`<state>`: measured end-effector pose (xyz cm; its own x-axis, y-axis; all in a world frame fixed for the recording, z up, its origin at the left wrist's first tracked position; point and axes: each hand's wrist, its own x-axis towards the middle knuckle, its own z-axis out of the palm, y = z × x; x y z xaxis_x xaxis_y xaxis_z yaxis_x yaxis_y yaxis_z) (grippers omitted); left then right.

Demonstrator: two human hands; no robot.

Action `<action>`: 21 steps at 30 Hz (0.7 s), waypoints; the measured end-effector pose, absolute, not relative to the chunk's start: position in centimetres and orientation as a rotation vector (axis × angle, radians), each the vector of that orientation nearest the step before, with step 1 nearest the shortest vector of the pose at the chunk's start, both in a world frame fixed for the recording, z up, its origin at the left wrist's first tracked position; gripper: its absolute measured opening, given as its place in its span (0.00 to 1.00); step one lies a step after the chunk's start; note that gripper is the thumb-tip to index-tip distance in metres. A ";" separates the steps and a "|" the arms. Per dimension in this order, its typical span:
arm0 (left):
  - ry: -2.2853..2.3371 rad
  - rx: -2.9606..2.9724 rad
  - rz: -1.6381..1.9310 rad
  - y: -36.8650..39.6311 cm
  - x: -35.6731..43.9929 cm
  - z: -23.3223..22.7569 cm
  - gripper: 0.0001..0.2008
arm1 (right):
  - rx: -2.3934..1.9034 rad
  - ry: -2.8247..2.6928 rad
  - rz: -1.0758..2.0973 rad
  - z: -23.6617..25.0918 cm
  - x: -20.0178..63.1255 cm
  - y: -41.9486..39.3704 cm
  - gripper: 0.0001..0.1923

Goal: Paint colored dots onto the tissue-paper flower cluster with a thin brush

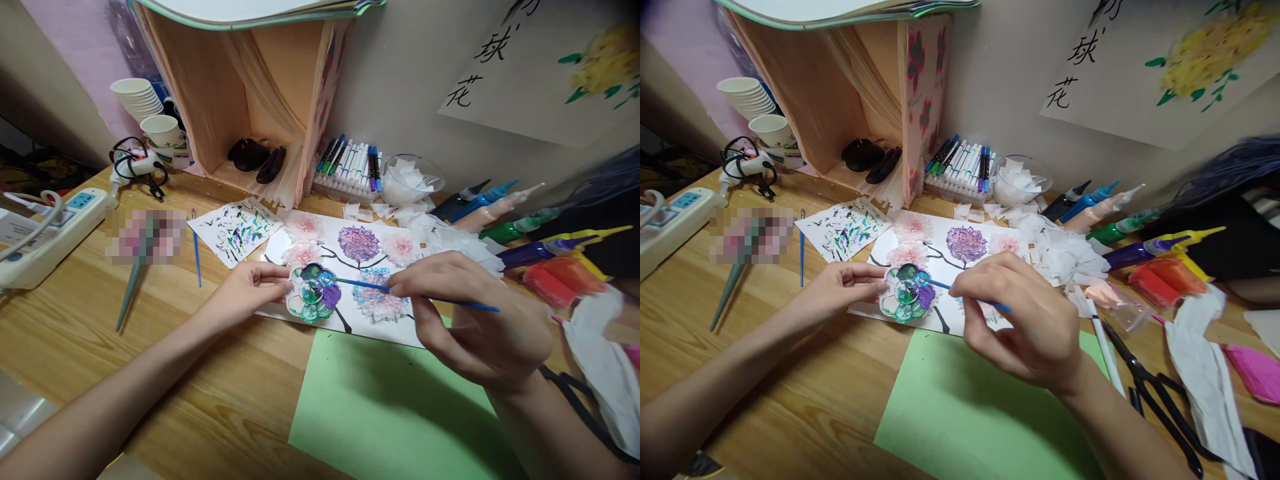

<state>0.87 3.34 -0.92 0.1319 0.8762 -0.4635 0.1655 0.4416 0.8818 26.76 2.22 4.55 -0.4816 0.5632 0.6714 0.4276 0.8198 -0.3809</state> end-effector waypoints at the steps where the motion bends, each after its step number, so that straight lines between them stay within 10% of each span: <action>1: 1.364 1.015 0.673 3.4 0.9 -0.9 0.16 | -0.725 -2.146 0.192 4.5 26.8 2.2 0.16; 21: 1.337 1.045 0.696 3.4 0.8 -1.2 0.17 | -0.747 -2.159 0.192 4.6 26.9 2.4 0.16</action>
<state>0.82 3.35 -1.22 0.1491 0.8899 -0.4312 0.1566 0.4093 0.8989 26.92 2.36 4.57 -0.4843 0.5723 0.6618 0.4467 0.8121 -0.3754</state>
